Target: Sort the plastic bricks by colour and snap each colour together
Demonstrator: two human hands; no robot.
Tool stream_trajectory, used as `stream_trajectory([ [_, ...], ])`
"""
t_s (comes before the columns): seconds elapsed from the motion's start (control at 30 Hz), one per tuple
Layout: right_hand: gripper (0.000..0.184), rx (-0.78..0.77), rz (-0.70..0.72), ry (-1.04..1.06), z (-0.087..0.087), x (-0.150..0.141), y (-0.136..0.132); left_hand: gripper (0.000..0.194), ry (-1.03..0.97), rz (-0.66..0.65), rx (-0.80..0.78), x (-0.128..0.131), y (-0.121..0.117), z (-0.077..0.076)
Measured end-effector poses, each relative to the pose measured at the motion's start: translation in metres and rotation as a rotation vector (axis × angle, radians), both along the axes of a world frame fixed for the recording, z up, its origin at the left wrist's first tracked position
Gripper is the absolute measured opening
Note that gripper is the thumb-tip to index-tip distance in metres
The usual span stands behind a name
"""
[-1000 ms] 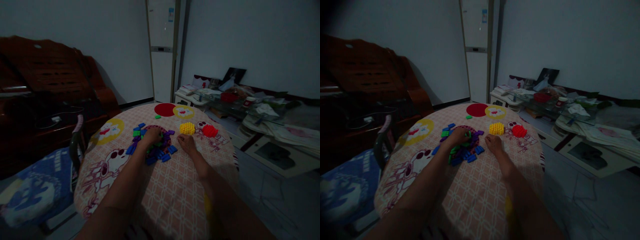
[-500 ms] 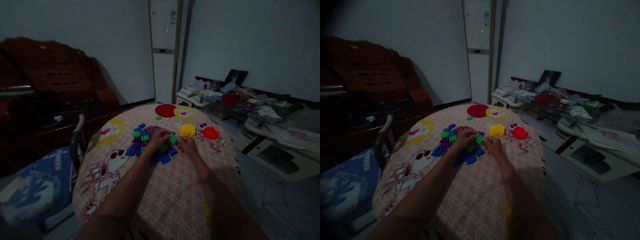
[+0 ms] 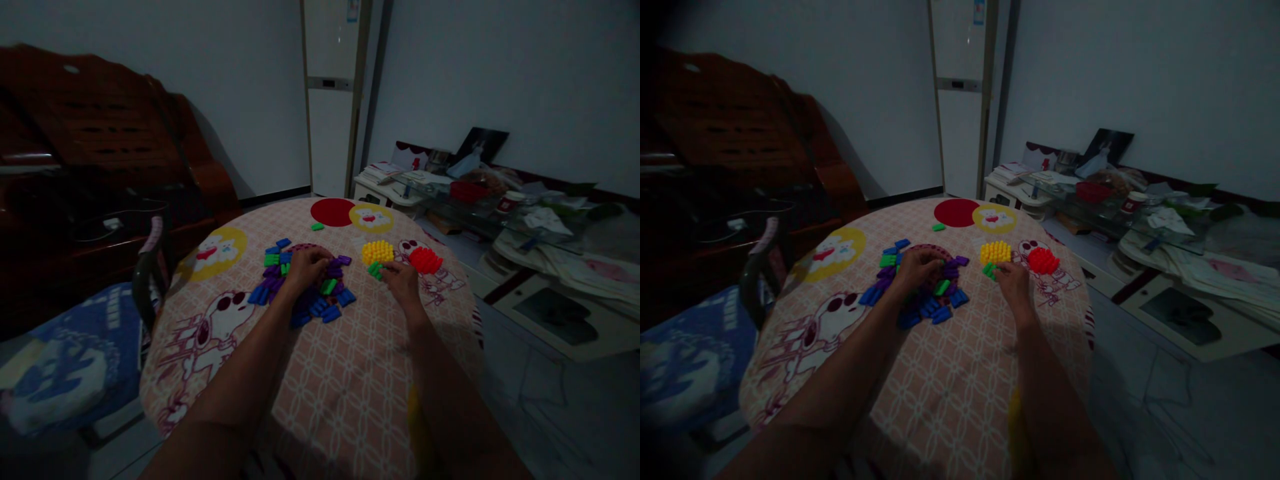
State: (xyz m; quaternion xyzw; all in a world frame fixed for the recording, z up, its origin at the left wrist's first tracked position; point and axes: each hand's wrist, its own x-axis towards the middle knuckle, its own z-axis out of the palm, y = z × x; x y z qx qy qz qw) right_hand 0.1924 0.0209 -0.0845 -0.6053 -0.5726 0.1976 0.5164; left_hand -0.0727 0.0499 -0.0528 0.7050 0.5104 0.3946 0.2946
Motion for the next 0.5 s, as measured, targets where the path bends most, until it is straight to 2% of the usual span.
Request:
stream_trajectory([
  [0.13,0.02,0.012,-0.134,-0.302,0.006,0.008,-0.005,0.022,0.066,-0.02,0.025,-0.01,0.005,0.001],
  [0.3,0.021,0.01,-0.332,-0.485,0.009,0.026,-0.008,0.021,0.233,-0.21,-0.041,-0.01,0.002,0.006],
  [0.5,0.019,-0.122,-0.284,-0.628,0.008,0.029,-0.011,0.034,0.384,-0.412,-0.156,-0.016,-0.003,0.015],
])
